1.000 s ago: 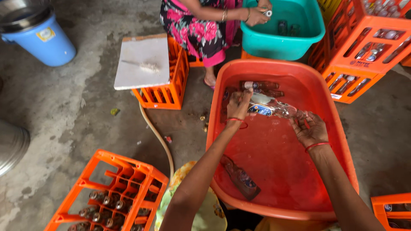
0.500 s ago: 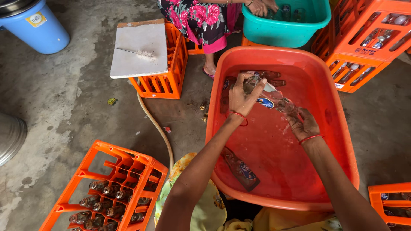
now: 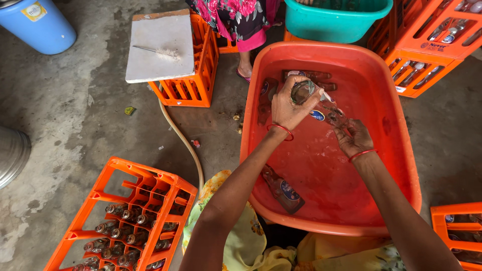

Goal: The person washes glass bottles by hand in a red tub of water. They repeatedly fill each bottle with water, shake it, and rinse it before placing it into an orange crate. The process is repeated for multiple bottles.

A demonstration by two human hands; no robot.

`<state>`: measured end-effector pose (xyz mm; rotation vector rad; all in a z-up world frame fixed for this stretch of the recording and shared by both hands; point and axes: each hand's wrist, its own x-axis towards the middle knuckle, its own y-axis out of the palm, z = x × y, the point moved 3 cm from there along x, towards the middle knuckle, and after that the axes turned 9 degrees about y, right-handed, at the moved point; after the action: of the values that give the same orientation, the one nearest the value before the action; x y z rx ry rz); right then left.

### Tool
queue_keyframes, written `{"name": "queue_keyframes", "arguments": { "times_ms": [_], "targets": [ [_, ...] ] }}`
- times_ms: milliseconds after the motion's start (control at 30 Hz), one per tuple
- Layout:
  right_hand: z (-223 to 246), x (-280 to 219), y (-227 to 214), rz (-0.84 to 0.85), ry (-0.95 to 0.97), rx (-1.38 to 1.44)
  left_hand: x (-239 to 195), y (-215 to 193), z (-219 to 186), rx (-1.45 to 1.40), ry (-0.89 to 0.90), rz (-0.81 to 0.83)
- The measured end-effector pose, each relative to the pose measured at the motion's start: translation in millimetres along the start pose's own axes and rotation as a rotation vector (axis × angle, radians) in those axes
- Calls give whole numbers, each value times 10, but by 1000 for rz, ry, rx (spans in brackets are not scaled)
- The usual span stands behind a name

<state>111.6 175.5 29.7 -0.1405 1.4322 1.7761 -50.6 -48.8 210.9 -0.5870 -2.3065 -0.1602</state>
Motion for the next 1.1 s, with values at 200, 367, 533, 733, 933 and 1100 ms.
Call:
{"name": "queue_keyframes", "arguments": {
  "times_ms": [200, 367, 533, 733, 933, 1100],
  "targets": [
    [27, -177, 126, -17, -61, 54, -26, 33, 12, -57, -6, -6],
    [-112, -80, 143, 122, 106, -115, -55, 54, 2, 3, 13, 60],
    [-280, -4, -58, -80, 182, -22, -143, 158, -58, 113, 186, 158],
    [-276, -86, -31, -40, 165, 45, -204, 192, -97, 138, 224, 210],
    [-160, -234, 113, -33, 138, -159, -181, 132, -44, 29, 101, 181],
    [-95, -346, 285, -27, 88, -170, -164, 108, 70, -25, -66, 148]
  ]
}}
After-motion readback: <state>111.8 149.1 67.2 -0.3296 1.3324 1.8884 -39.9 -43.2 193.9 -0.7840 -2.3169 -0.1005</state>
